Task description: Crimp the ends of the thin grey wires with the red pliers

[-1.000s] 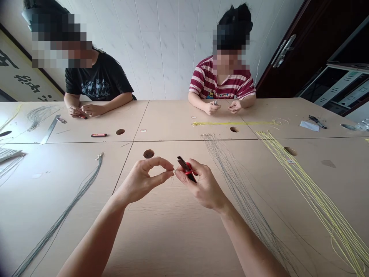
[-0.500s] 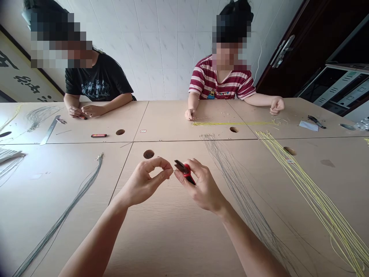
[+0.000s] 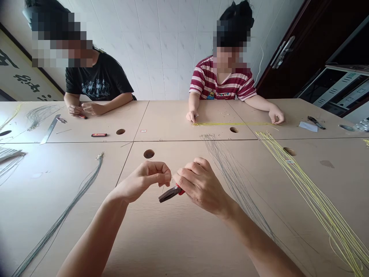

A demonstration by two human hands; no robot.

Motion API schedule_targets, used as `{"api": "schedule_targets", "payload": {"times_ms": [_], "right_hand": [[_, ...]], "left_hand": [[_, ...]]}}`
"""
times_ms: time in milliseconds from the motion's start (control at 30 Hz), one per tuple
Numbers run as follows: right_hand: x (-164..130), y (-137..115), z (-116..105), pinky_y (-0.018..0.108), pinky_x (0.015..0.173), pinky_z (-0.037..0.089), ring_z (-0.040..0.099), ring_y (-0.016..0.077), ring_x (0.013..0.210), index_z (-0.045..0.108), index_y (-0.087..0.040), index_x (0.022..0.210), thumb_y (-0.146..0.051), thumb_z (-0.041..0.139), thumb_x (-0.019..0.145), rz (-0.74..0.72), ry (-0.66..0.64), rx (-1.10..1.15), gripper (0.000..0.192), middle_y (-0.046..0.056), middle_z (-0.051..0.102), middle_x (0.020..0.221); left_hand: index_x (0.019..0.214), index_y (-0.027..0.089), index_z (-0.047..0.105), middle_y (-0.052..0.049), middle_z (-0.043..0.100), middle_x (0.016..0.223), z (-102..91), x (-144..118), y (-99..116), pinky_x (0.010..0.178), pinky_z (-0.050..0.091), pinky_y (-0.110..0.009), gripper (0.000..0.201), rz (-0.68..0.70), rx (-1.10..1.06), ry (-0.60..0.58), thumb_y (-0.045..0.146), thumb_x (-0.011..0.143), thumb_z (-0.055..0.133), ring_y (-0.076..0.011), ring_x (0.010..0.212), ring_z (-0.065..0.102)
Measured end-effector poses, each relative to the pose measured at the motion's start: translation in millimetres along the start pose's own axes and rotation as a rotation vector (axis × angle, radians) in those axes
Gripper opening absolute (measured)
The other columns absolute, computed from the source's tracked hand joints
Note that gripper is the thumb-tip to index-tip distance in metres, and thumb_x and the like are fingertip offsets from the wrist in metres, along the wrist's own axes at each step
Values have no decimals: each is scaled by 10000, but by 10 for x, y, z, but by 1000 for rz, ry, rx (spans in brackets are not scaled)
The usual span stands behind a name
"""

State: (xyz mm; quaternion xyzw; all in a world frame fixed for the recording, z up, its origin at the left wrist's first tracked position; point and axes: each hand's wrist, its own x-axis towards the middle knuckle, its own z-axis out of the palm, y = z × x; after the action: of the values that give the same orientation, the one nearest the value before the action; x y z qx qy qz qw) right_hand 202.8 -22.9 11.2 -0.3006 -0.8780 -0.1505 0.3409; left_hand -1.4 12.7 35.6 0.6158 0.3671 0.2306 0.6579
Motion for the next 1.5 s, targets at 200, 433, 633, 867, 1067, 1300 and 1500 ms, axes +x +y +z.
{"api": "schedule_targets", "payload": {"times_ms": [200,433,633,867,1067,1300,1500], "right_hand": [[-15,13,50,330,716,355,447,152,675,498,-211,901,-21,462,870,191,68,254,196,-15,595,713],[12,-42,14,301,654,375,451,156,678,503,-228,847,-71,483,883,412,19,530,163,-14,529,709],[35,-82,-33,274,601,380,452,135,661,522,-222,820,-213,531,932,593,-49,663,113,-14,496,715],[37,-76,-36,273,618,380,443,136,670,514,-219,822,-178,529,924,561,-38,635,111,-13,484,723],[18,-62,-34,286,666,372,436,145,697,515,-225,871,-112,494,919,467,-50,624,124,-15,501,732],[8,-60,-56,297,651,370,431,153,694,501,-222,863,-111,483,915,468,-40,619,124,-4,503,726],[18,-77,-58,294,628,361,407,147,659,495,-228,836,-179,505,934,507,15,608,110,-13,472,709]], "left_hand": [[801,154,633,-23,635,736,19,-24,58,674,403,-274,249,36,89,66,396,849,602,-127,706,527],[926,214,672,-13,685,948,22,-113,81,824,430,-291,113,315,420,279,267,866,592,-156,912,575],[968,210,637,-6,680,951,8,-114,59,857,429,-305,148,508,572,221,151,835,613,-153,932,562],[883,187,648,-4,678,832,16,-88,42,786,455,-277,73,506,582,200,148,858,592,-136,836,588],[856,188,641,-10,659,822,30,-115,69,724,442,-262,80,461,595,213,171,884,568,-138,821,578],[847,188,619,-29,646,835,90,-98,53,720,445,-275,119,438,579,225,211,917,527,-157,848,576],[846,194,631,-19,646,817,109,-97,20,751,448,-283,113,413,556,218,221,909,542,-151,825,586]]}}
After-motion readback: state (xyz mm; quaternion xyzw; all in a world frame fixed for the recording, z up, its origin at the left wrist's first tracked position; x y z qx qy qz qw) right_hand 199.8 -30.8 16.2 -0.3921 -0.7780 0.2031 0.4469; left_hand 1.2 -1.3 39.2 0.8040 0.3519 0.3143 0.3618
